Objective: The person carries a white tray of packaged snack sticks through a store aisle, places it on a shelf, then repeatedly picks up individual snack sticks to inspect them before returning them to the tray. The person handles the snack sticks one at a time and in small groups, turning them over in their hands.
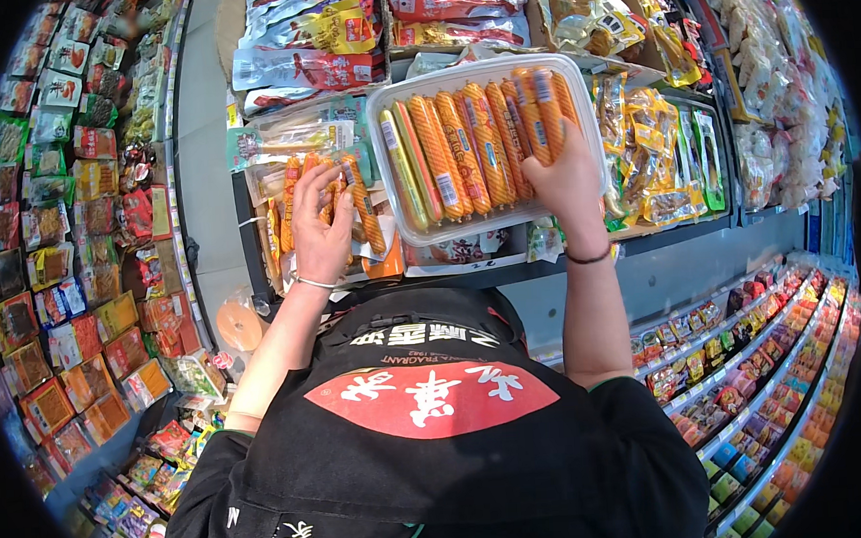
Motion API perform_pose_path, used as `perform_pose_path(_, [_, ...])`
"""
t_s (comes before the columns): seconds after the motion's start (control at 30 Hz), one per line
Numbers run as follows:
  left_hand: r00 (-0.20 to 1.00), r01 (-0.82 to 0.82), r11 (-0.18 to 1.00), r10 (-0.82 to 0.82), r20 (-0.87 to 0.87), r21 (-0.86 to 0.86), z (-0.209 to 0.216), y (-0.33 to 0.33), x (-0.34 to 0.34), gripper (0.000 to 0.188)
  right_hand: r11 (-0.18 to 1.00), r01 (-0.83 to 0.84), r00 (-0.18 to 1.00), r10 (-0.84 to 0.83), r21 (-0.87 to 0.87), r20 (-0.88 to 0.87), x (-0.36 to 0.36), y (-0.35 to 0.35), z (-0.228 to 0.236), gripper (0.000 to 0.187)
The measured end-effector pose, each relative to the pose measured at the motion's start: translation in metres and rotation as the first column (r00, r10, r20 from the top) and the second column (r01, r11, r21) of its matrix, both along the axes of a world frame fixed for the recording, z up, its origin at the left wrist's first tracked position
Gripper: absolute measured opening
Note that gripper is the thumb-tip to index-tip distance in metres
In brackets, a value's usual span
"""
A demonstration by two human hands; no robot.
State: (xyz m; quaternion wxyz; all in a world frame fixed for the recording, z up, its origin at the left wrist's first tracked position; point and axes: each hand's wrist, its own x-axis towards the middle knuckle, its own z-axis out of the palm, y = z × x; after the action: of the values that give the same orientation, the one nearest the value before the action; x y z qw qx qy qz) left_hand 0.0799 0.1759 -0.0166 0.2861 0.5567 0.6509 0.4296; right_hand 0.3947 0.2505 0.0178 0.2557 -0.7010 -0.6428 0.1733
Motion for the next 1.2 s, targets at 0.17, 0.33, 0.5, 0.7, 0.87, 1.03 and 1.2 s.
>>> perform_pose_path(0.17, [0.876, 0.134, 0.991, -0.126, 0.465, 0.015, 0.030, -0.003, 0.013, 0.025, 0.951, -0.235, 0.686, 0.014, -0.203, -0.728, -0.018, -0.017, 0.048, 0.037])
perform_pose_path(0.33, [0.591, 0.398, 0.910, -0.155, 0.792, -0.120, 0.092, 0.003, 0.043, 0.054, 0.850, -0.487, 0.344, -0.025, -0.201, -0.939, -0.068, -0.045, 0.065, 0.052])
perform_pose_path(0.5, [0.629, 0.359, 0.926, -0.149, 0.763, -0.115, 0.105, 0.001, 0.047, 0.060, 0.888, -0.458, 0.473, 0.205, -0.040, -0.857, -0.103, -0.068, 0.051, 0.059])
perform_pose_path(0.7, [0.639, 0.281, 0.952, -0.093, 0.764, -0.119, 0.093, -0.006, 0.038, 0.060, 0.867, -0.485, 0.326, 0.054, -0.118, -0.944, -0.105, -0.077, 0.051, 0.061])
perform_pose_path(0.87, [0.533, 0.318, 0.942, -0.087, 0.841, -0.105, 0.094, -0.007, 0.027, 0.062, 0.875, -0.464, 0.115, -0.099, -0.141, -0.988, -0.105, -0.080, 0.050, 0.057])
perform_pose_path(1.03, [0.436, 0.284, 0.955, -0.044, 0.899, -0.091, 0.092, -0.011, 0.026, 0.063, 0.834, -0.504, 0.184, -0.151, -0.225, -0.971, -0.097, -0.084, 0.049, 0.055])
perform_pose_path(1.2, [0.538, 0.210, 0.971, -0.015, 0.843, -0.117, 0.087, -0.010, 0.025, 0.054, 0.839, -0.483, 0.168, -0.190, -0.249, -0.967, -0.097, -0.087, 0.039, 0.049])
